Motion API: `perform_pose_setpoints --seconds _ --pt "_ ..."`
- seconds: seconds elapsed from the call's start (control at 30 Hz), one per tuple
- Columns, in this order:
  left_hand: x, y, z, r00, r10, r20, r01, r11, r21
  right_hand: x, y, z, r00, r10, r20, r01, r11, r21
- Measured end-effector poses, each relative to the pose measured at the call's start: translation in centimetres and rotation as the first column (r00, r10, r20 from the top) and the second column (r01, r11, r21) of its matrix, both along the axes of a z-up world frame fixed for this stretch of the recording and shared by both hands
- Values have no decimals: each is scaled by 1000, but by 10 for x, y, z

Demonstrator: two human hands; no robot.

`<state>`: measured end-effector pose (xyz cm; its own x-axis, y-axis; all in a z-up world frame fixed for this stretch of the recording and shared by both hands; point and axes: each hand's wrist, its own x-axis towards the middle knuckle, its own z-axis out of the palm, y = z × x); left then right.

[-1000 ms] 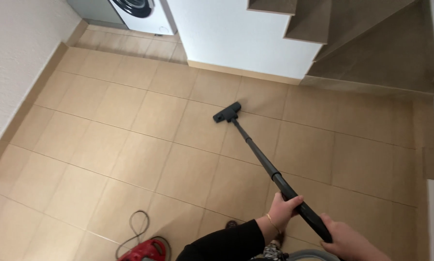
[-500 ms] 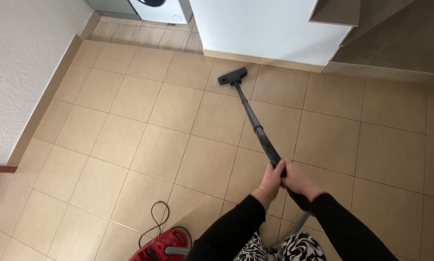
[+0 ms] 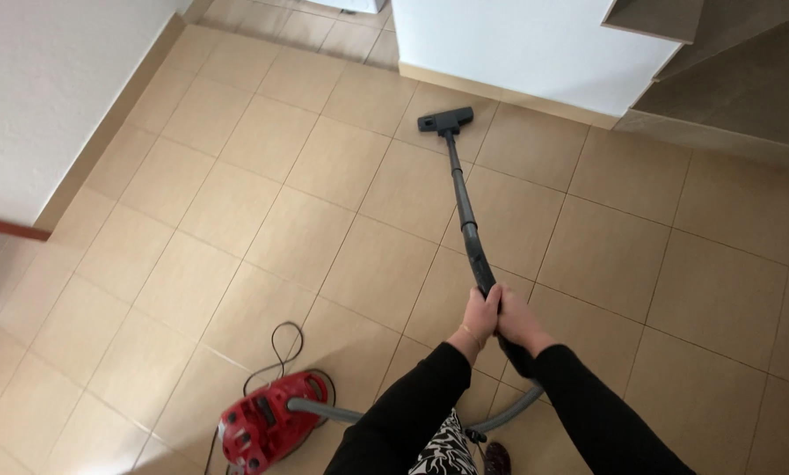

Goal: The person vacuums a tiled floor in a hallway or utility area using a red canister vacuum cleaner with a long wand and floor head. They move the vacuum head back and forth along walls, around a washing machine, and near a staircase, covering the entire visible floor area.

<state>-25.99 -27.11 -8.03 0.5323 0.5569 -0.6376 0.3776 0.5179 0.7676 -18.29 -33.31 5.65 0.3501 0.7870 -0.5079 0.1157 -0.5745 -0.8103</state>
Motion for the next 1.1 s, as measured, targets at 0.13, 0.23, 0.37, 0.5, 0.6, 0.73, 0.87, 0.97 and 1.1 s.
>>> perform_pose_setpoints --seconds 0.13,0.23,0.37,0.5,0.6,0.73,0.87,0.97,1.1 --pt "-26 -69 -16 997 72 39 -71 997 -14 -14 -62 -38 999 43 -20 -43 999 25" --pt "-50 -134 16 996 92 7 -92 995 35 -32 -124 -28 993 108 54 -107 994 -31" --pt "-73 -219 84 977 213 -34 -213 977 -20 -61 -200 11 971 209 116 -197 975 -106" --pt "-101 -273 147 968 214 -130 -227 969 -94 -88 -249 66 965 247 87 -216 939 -266" --pt "-108 -311 152 961 271 -45 -274 957 -90 -91 -283 77 972 234 36 -218 945 -242" --pt "-107 -346 123 965 255 52 -254 967 -34 -88 -311 95 973 231 11 -222 945 -240" --pt "-89 -343 101 974 215 66 -216 976 2 -65 -307 78 974 225 -33 -226 943 -245" --pt "-83 -325 109 961 268 74 -265 963 -40 -62 -280 95 953 302 3 -288 910 -298" --pt "-68 -280 105 922 380 70 -377 925 -58 -40 -236 50 898 418 135 -383 896 -226"
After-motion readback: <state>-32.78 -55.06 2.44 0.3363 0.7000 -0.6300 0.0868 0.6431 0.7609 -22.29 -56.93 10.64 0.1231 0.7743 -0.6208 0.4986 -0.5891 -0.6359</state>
